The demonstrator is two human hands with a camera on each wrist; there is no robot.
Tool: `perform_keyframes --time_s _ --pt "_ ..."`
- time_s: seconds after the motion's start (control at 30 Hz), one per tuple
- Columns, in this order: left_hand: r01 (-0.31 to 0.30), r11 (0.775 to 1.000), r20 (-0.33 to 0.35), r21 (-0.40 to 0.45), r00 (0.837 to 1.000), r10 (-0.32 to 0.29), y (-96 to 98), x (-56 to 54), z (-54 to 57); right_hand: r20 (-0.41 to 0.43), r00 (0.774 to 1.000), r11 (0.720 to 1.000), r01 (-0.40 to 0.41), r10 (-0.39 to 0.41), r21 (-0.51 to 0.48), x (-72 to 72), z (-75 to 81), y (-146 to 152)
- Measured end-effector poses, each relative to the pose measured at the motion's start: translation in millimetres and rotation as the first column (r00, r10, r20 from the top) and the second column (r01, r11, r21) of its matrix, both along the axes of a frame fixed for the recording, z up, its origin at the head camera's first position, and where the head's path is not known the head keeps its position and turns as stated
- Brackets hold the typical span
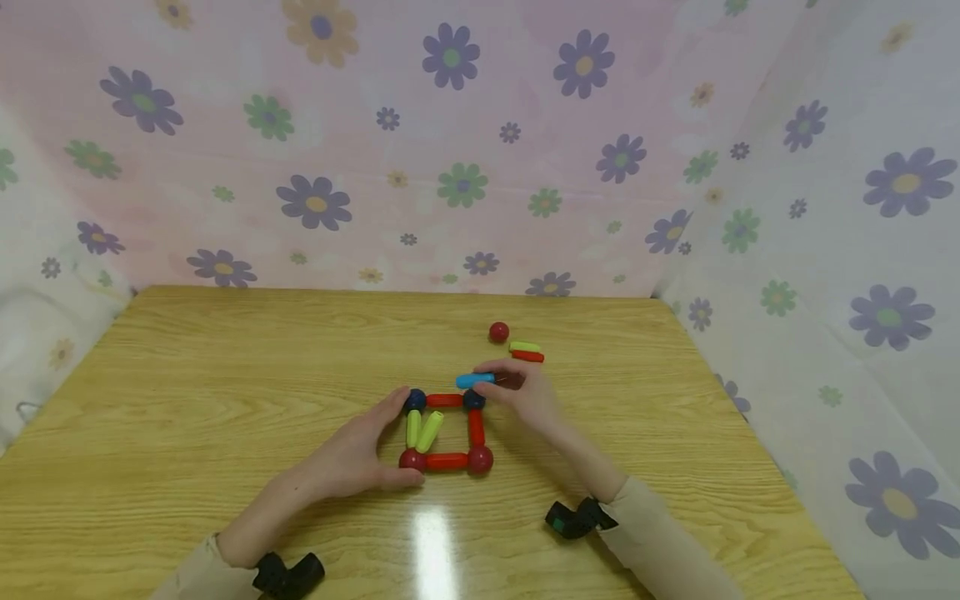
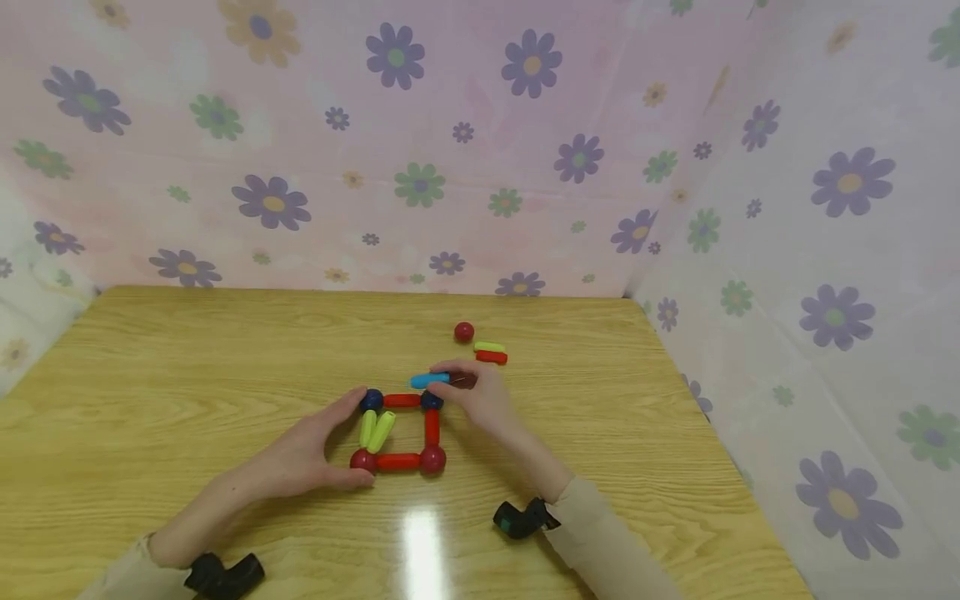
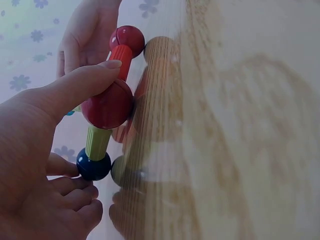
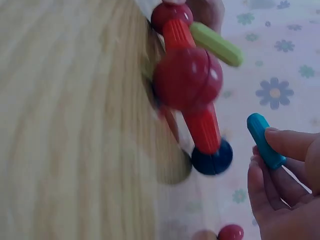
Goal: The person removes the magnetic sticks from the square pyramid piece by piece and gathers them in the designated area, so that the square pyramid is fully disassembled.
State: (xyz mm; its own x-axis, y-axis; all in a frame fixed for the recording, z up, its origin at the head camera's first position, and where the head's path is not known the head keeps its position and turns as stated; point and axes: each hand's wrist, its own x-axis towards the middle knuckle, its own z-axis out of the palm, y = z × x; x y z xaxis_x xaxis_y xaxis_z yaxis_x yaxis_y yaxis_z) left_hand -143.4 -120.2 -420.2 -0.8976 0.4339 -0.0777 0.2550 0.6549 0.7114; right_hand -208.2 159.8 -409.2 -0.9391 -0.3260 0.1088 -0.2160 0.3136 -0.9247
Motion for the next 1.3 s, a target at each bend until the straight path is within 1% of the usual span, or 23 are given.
perform_keyframes --time_s 0.1,0.33,0.57,0.67,0.97,1.13,1.3 --pt "0.0 1.0 -0.002 -0.003 1.0 0.0 -0.1 0.6 0.6 -0.027 0.999 0.999 0.036 -0.036 -0.003 -6.5 2.1 14.4" --pt "0.005 1.0 -0.004 0.001 1.0 -0.005 -0.2 1.2 0.5 0.037 0.988 0.988 0.152 -0.151 -0.012 -19.4 7.1 49.9" --pt "0.005 1.0 0.0 0.003 1.0 -0.005 0.0 1.4 -0.8 0.043 0.975 0.975 0.219 -0.22 0.032 -28.1 3.5 71.7" --pt "-0.001 1.0 0.005 -0.002 1.0 0.001 0.0 2.0 -1.4 0.035 0.972 0.972 0.232 -0.234 0.041 -31.1 0.3 75.4" --pt "-0.002 1.0 0.0 -0.007 1.0 0.002 -0.6 1.3 -2.4 -0.013 0.965 0.957 0.262 -0.262 0.121 -37.7 -8.9 85.3" --pt "0.001 1.0 0.001 -0.006 1.0 -0.001 -0.2 1.3 -1.7 -0.012 0.961 0.947 0.273 -0.275 0.17 -36.3 -11.2 87.3" --pt "0.0 1.0 -0.002 -0.006 1.0 0.0 0.1 1.6 -0.8 -0.036 0.962 0.931 0.271 -0.271 0.243 -36.5 -14.3 87.7"
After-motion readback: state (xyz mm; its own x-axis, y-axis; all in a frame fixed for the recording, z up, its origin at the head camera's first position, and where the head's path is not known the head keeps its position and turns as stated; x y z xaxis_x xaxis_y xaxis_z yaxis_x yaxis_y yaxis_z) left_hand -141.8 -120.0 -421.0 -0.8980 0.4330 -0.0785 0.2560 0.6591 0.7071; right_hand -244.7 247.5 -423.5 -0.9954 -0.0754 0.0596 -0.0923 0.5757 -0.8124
